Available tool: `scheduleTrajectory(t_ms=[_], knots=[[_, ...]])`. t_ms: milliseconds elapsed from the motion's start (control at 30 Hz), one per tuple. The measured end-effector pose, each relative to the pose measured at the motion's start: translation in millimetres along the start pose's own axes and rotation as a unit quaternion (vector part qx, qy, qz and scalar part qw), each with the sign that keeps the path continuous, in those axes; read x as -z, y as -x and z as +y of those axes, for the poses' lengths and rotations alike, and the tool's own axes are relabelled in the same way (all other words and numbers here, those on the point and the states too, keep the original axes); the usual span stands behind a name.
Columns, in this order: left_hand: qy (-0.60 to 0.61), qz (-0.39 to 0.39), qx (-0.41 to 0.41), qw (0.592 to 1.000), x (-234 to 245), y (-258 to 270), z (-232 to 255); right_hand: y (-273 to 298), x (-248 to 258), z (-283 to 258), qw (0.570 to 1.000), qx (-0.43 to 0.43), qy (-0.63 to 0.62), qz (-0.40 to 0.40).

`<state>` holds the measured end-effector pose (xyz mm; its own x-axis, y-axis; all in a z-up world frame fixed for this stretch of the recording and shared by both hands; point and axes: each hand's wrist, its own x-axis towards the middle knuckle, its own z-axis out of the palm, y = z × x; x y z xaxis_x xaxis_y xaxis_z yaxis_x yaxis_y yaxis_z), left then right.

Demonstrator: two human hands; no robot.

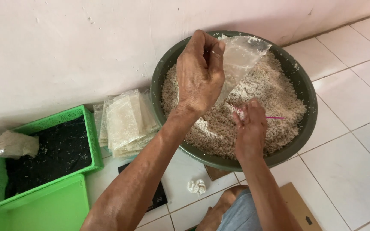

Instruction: Packaging granular food material into small plastic bags, weighing them on a digital scale, and sealing them.

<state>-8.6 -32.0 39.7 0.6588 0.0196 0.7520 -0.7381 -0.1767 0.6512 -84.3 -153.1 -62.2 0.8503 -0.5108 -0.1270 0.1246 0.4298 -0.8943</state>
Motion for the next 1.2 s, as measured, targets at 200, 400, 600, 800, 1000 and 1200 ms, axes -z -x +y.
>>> scheduleTrajectory(t_ms=[200,400,600,800,1000,1200], knots=[[-0.017,0.020,-0.007,1.000,-14.3,6.4,-18.1,-6.0,-15.9,7.6,0.977,0.176,0.048,-0.110],[-0.018,-0.004,0.001,1.000,-5.0,7.9,-17.1,-11.7,-5.2,11.1,0.974,0.205,0.073,-0.068],[0.013,-0.024,0.024,0.999,12.0,9.0,-8.1,-3.3,-16.3,-9.4,0.931,0.240,0.120,-0.248],[0.065,-0.049,0.024,0.996,64.6,6.9,34.4,9.0,-31.1,-32.1,0.905,0.179,0.104,-0.372],[0.041,-0.057,0.024,0.997,128.7,25.4,68.0,56.3,-54.3,-18.9,0.894,0.183,0.105,-0.395],[-0.032,-0.026,0.164,0.986,185.4,79.7,81.8,112.1,-68.1,27.8,0.900,0.063,0.085,-0.422]])
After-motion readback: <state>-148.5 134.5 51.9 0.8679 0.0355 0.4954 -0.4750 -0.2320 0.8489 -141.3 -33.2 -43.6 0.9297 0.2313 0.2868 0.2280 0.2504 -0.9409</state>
